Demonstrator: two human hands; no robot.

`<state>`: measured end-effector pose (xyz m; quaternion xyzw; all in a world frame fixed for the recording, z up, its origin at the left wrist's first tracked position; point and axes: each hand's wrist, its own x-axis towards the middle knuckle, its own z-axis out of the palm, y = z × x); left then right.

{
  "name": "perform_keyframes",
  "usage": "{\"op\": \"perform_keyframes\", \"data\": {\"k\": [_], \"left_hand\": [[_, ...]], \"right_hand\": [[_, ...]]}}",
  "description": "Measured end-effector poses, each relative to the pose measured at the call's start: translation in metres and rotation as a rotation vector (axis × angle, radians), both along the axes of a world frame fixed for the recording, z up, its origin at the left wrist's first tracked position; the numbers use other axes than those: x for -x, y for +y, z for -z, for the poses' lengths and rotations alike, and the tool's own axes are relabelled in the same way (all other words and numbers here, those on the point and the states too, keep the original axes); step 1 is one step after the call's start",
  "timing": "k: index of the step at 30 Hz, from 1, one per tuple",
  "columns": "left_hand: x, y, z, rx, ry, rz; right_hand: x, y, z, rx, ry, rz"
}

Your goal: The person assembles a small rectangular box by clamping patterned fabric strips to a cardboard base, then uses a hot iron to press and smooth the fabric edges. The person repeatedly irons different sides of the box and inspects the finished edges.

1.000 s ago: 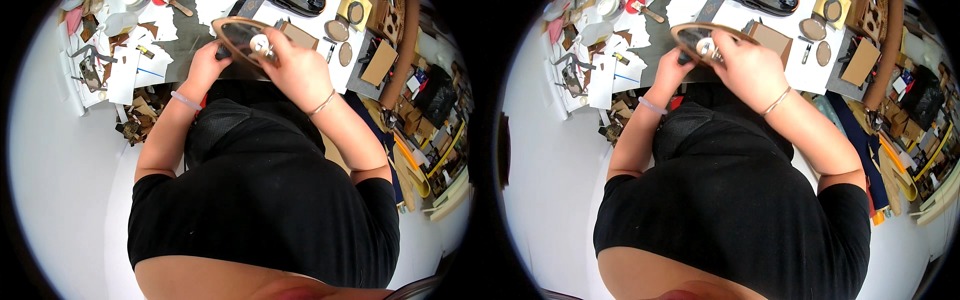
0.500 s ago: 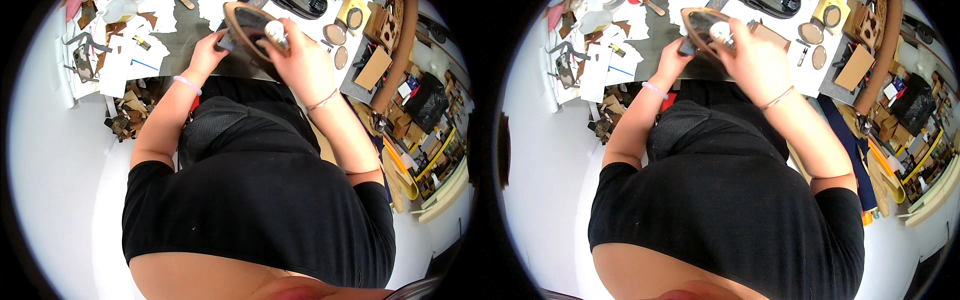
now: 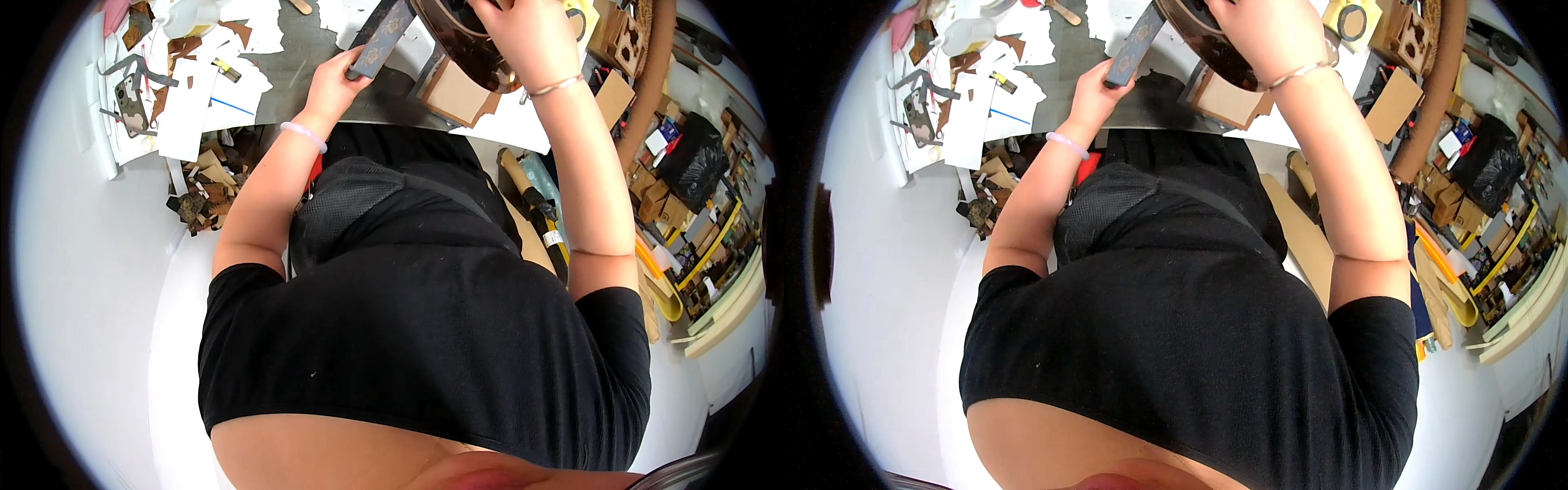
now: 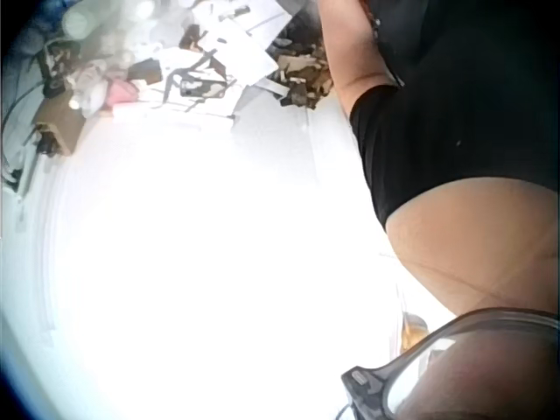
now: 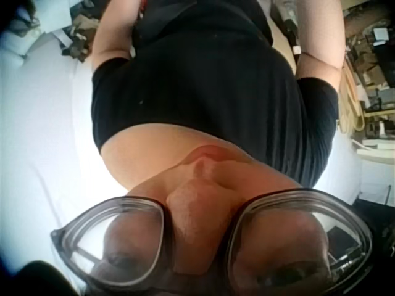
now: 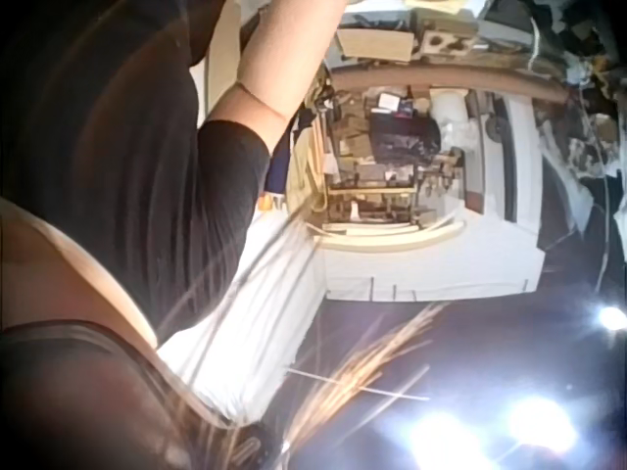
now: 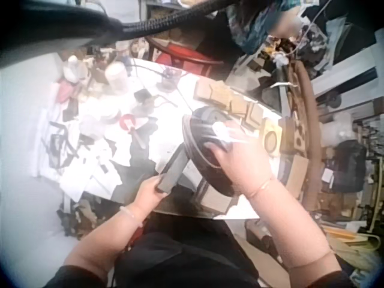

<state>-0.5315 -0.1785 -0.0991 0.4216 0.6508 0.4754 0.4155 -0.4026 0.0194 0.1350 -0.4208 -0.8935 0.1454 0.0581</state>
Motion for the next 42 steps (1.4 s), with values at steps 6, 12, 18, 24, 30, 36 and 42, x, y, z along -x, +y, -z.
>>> {"op": "perform_keyframes", "data": {"k": [6, 12, 18, 24, 30, 36, 42], "left_hand": [[0.002, -0.004, 0.006, 0.047, 0.019, 0.036], [0.001, -0.004, 0.015, 0.126, 0.059, 0.07], [0.0, 0.0, -0.003, 0.09, 0.015, 0.022], [-0.004, 0.002, -0.006, 0.049, 0.034, 0.01], [-0.006, 0.006, -0.025, 0.101, 0.003, 0.037], [0.001, 0.024, -0.078, -0.074, 0.078, -0.005], [-0.01, 0.07, -0.111, -0.031, 0.272, 0.015]], "right_hand": [[0.008, -0.032, -0.011, 0.165, -0.278, 0.132], [-0.018, -0.104, 0.007, 0.146, -0.116, -0.178], [-0.016, -0.033, 0.013, 0.09, -0.155, 0.061], [-0.032, 0.068, 0.018, 0.061, 0.089, 0.295], [-0.07, 0.106, 0.068, 0.034, 0.238, 0.361], [-0.086, 0.089, 0.072, -0.02, 0.335, 0.479], [-0.085, 0.09, 0.087, -0.023, 0.298, 0.467]]}}
